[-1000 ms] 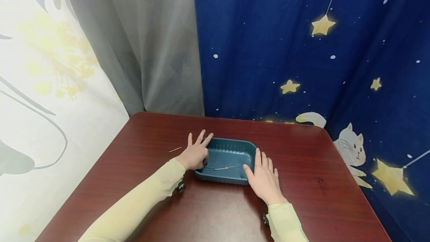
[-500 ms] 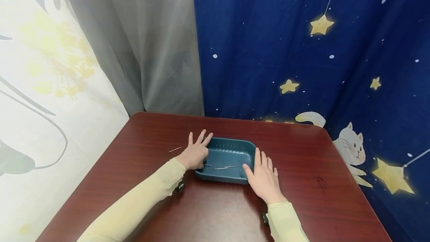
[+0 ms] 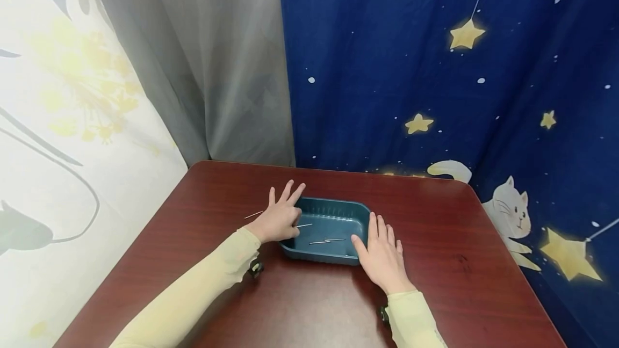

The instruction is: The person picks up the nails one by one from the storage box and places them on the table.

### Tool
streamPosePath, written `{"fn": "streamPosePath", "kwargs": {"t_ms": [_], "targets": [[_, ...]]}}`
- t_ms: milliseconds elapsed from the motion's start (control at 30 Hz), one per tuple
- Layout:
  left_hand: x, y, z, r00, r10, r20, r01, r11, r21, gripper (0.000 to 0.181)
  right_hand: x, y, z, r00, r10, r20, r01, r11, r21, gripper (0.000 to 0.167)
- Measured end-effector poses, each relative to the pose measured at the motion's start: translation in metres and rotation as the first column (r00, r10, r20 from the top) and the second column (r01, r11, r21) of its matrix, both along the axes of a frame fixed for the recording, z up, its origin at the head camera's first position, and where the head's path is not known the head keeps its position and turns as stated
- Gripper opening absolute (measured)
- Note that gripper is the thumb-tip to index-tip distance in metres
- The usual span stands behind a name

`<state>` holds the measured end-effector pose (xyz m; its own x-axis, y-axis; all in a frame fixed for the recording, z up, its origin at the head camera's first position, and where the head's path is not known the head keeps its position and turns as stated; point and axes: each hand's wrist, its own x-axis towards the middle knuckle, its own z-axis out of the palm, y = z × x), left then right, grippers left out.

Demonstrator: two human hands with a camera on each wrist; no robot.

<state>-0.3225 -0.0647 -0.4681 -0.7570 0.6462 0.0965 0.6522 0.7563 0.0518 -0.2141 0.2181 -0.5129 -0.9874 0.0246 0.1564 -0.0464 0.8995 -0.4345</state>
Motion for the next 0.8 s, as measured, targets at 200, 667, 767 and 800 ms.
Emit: {"fn": "streamPosePath", "kwargs": {"t_ms": [200, 667, 767, 800], "targets": [[0.005, -0.005, 0.011, 0.999, 0.003, -0.051, -0.001, 0.999, 0.052, 0.026, 0.001, 0.001, 0.0, 1.0, 0.001, -0.015, -0.001, 1.0, 0.006, 0.088], [0.016, -0.022, 0.021, 0.994, 0.05, -0.101, -0.042, 0.996, 0.084, 0.014, 0.002, 0.003, 0.0, 0.999, 0.012, -0.042, -0.008, 0.996, 0.089, 0.097], [0.018, -0.027, 0.023, 0.991, 0.063, -0.116, -0.053, 0.995, 0.09, 0.011, 0.003, 0.003, 0.0, 0.999, 0.011, -0.043, -0.007, 0.995, 0.102, 0.096], [0.018, -0.029, 0.023, 0.99, 0.068, -0.121, -0.057, 0.994, 0.092, 0.01, 0.002, 0.003, 0.0, 0.999, 0.01, -0.043, -0.006, 0.994, 0.106, 0.096]]}}
